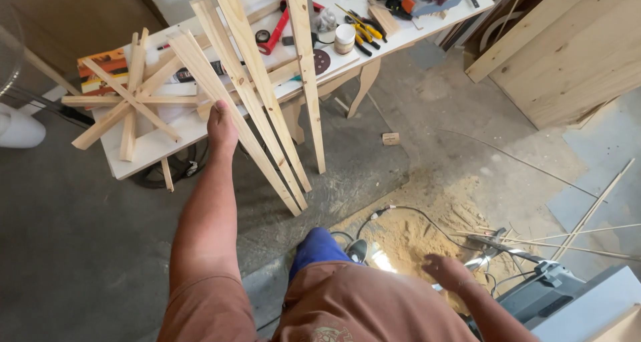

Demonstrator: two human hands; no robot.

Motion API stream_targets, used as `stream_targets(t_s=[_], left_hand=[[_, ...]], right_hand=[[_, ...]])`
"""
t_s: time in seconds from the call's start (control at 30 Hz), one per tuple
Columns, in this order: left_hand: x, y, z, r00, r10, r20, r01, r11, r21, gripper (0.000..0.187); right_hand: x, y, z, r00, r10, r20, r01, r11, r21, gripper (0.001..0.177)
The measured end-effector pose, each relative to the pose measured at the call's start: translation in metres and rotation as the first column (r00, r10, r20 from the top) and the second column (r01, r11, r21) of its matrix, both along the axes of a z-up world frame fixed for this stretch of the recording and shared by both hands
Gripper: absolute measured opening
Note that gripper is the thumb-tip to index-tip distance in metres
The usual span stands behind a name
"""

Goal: Sorting and preparing wooden slats for cutting on a table saw

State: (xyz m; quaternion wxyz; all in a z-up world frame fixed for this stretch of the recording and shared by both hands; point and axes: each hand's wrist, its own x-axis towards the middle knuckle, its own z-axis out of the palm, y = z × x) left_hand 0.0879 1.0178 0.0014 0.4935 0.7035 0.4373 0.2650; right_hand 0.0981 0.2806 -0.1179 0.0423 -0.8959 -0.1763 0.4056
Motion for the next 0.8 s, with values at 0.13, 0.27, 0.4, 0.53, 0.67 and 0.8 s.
stream_targets(t_s=[0.13, 0.27, 0.4, 0.53, 0.67, 0.8], left_hand=[[0.013, -0.009, 0.028, 0.999, 0.0, 0.036, 0.002, 0.999, -0.052, 0.064], [0.024, 0.002, 0.034, 0.998, -0.057, 0.029, 0.058, 0.998, -0.039, 0.061], [0.026, 0.024, 0.02, 0.994, -0.109, -0.02, 0.109, 0.994, -0.001, 0.046], [0.029, 0.041, 0.014, 0.992, -0.129, -0.018, 0.129, 0.992, 0.012, 0.041], [0.025, 0.041, 0.042, 0.98, -0.199, -0.009, 0.199, 0.979, 0.036, 0.039], [0.022, 0.046, 0.067, 0.958, -0.277, -0.07, 0.277, 0.961, -0.004, 0.044]], right_hand=[[0.042, 0.048, 0.04, 0.998, -0.061, 0.016, 0.06, 0.998, 0.011, 0.05], [0.055, 0.114, 0.09, 0.992, -0.122, -0.008, 0.122, 0.991, 0.062, 0.05], [0.059, 0.173, 0.109, 0.988, -0.137, -0.074, 0.145, 0.983, 0.113, 0.048], [0.08, 0.241, 0.12, 0.992, -0.078, -0.098, 0.09, 0.988, 0.124, 0.048], [0.122, 0.324, 0.173, 0.998, -0.056, -0.031, 0.062, 0.959, 0.276, 0.044], [0.161, 0.419, 0.271, 0.978, -0.004, 0.207, -0.083, 0.908, 0.41, 0.043]])
